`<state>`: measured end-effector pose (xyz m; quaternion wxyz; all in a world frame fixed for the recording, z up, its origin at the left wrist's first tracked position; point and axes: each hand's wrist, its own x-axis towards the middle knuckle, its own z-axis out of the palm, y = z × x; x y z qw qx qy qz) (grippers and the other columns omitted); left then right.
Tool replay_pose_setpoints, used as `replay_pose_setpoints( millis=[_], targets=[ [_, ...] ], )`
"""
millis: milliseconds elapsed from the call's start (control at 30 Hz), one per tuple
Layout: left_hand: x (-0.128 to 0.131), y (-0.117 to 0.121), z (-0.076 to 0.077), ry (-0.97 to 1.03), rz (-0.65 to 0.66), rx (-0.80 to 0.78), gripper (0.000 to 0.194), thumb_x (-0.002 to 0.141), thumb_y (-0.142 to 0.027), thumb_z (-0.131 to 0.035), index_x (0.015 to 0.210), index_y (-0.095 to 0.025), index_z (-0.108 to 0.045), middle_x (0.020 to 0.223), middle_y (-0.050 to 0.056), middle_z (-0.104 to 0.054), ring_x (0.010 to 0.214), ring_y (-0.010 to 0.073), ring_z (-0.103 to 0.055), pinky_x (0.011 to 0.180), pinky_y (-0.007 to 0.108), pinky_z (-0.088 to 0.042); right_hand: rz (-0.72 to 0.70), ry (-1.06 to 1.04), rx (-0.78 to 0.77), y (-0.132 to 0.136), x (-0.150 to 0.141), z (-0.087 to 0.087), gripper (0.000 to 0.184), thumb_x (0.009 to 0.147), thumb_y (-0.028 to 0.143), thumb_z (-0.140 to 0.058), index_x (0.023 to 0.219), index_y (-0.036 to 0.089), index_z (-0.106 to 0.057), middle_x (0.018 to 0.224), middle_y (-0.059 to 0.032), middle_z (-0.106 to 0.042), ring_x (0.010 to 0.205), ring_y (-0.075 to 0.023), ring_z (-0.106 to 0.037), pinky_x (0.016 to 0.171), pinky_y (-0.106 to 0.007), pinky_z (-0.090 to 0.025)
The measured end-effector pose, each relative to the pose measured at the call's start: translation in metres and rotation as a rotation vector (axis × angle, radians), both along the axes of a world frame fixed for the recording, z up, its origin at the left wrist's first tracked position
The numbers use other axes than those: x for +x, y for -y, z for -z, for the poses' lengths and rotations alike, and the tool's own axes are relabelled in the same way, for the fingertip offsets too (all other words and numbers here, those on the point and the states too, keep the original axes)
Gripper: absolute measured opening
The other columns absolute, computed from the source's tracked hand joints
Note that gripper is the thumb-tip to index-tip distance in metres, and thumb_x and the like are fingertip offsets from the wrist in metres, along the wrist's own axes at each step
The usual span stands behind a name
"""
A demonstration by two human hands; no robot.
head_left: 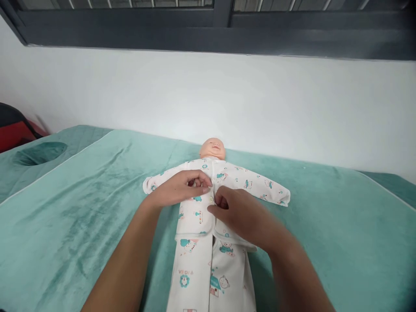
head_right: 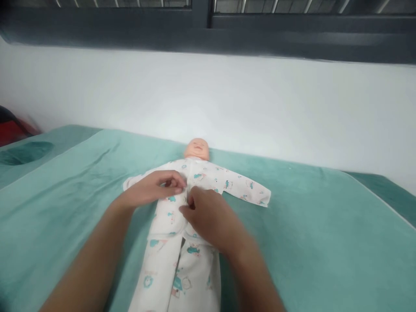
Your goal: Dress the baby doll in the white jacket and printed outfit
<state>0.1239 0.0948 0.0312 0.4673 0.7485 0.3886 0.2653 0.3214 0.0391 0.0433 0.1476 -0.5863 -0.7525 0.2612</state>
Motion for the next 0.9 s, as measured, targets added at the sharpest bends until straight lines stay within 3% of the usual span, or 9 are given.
replay_pose_setpoints(
  millis=[167, 367, 600, 900],
  targets=[
    [0.000, 0.001, -0.001, -0.053, 0.082, -0.004, 0.022, 0.079, -0.041, -0.064, 0.086, -0.021, -0.069, 0.080, 0.001, -0.060, 0.069, 0.0124, -0.047, 0.061, 0.023, -0.038, -0.040, -0.113, -0.114, -0.003, 0.012, 0.002, 0.032, 0.086, 0.033, -0.053, 0.061, 0.020, -0.038, 0.056, 0.0013, -0.053, 0.045, -0.0086, -0.036, 0.041, -0.025, -0.023],
    [0.001, 0.002, 0.000, -0.040, 0.105, -0.048, 0.015, 0.080, -0.034, -0.063, 0.079, -0.019, -0.066, 0.071, -0.001, -0.058, 0.064, 0.0104, -0.047, 0.056, 0.022, -0.035, -0.163, -0.530, -0.399, -0.015, 0.014, 0.003, 0.024, 0.088, 0.037, -0.055, 0.072, 0.020, -0.049, 0.061, 0.0010, -0.060, 0.052, -0.0117, -0.057, 0.046, -0.022, -0.041],
    [0.002, 0.003, 0.002, 0.202, 0.138, -0.212, 0.016, 0.080, -0.032, -0.067, 0.082, -0.016, -0.065, 0.070, 0.000, -0.061, 0.066, 0.0113, -0.056, 0.064, 0.024, -0.046, -0.178, -0.728, -0.430, -0.022, 0.017, 0.015, 0.038, 0.089, 0.048, -0.055, 0.069, 0.016, -0.057, 0.054, 0.0026, -0.056, 0.043, -0.0071, -0.052, 0.039, -0.017, -0.037],
    [0.008, 0.003, 0.004, 0.262, 0.106, -0.259, 0.014, 0.078, -0.027, -0.070, 0.080, -0.015, -0.064, 0.068, 0.000, -0.061, 0.062, 0.0094, -0.056, 0.061, 0.023, -0.048, -0.180, -0.778, -0.483, -0.026, 0.021, 0.024, 0.043, 0.091, 0.052, -0.052, 0.073, 0.014, -0.061, 0.051, -0.0005, -0.059, 0.042, -0.0088, -0.054, 0.038, -0.016, -0.038]
  ],
)
